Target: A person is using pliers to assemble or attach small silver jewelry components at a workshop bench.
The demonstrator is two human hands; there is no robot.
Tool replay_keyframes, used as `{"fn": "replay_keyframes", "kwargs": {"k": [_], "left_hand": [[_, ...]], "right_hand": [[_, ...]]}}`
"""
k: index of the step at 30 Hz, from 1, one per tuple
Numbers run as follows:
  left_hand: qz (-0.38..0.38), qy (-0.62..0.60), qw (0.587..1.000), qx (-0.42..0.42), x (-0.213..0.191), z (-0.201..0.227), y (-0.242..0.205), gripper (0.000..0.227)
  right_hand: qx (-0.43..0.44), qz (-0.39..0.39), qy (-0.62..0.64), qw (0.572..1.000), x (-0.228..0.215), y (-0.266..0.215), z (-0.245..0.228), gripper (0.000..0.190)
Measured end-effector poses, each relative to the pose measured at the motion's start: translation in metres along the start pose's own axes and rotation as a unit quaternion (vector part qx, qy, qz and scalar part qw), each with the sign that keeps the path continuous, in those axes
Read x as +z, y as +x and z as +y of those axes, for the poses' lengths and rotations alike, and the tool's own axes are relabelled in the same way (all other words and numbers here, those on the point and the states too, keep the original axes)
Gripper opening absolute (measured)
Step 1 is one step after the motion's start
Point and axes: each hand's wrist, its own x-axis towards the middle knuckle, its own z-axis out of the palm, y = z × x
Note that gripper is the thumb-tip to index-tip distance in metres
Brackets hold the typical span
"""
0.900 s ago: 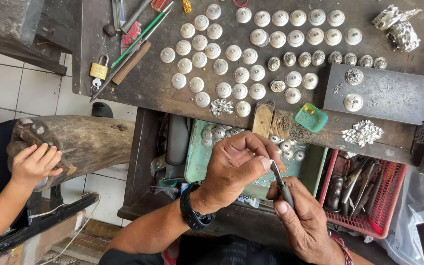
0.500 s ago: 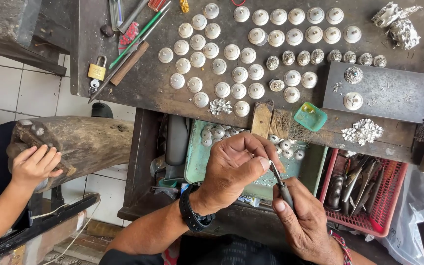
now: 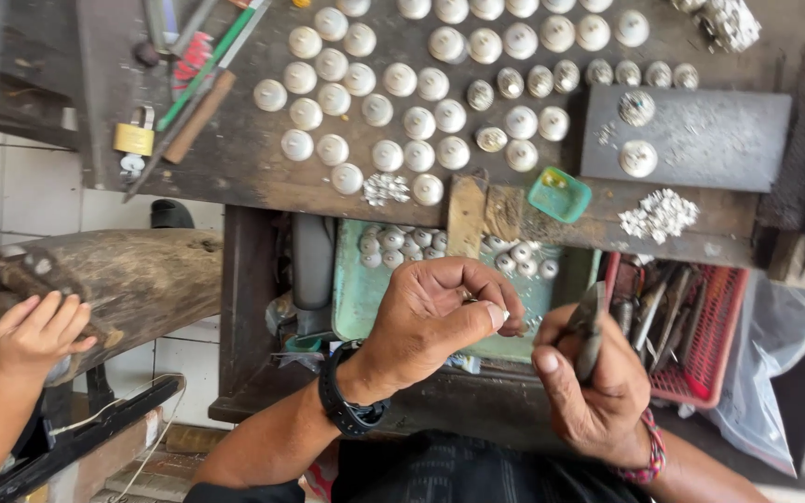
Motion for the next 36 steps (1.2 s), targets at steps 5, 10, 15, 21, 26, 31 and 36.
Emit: {"fn": "replay_keyframes", "kwargs": {"k": [5, 10, 15, 21, 26, 31, 36], "left_hand": [[-0.023, 0.065, 0.995, -0.065, 0.007, -0.006, 0.001, 0.007], [-0.033, 0.094, 0.993, -0.065, 0.008, -0.013, 0.001, 0.007], [-0.037, 0.103, 0.993, -0.048, 0.005, -0.015, 0.002, 0.006], [-0.04, 0.112, 0.992, -0.041, 0.005, -0.014, 0.004, 0.007], [-0.031, 0.197, 0.98, -0.015, 0.012, -0.005, 0.008, 0.009], [-0.044, 0.3, 0.95, 0.068, 0.017, -0.006, 0.011, 0.006], [0.006, 0.473, 0.871, 0.133, 0.014, -0.022, 0.011, 0.018]], "right_hand": [[-0.028, 0.064, -0.048, 0.996, -0.004, -0.004, 0.002, 0.027], [-0.033, 0.051, -0.095, 0.994, -0.004, -0.008, 0.006, 0.028], [-0.035, 0.051, -0.036, 0.997, -0.003, 0.0, 0.005, 0.029], [-0.042, 0.043, -0.028, 0.998, -0.005, 0.008, 0.001, 0.029], [-0.044, 0.021, -0.059, 0.997, -0.013, 0.011, 0.001, 0.024], [-0.02, 0.039, -0.005, 0.999, -0.019, 0.021, 0.001, 0.027], [-0.025, 0.096, -0.11, 0.989, -0.032, 0.03, 0.02, 0.026]]}}
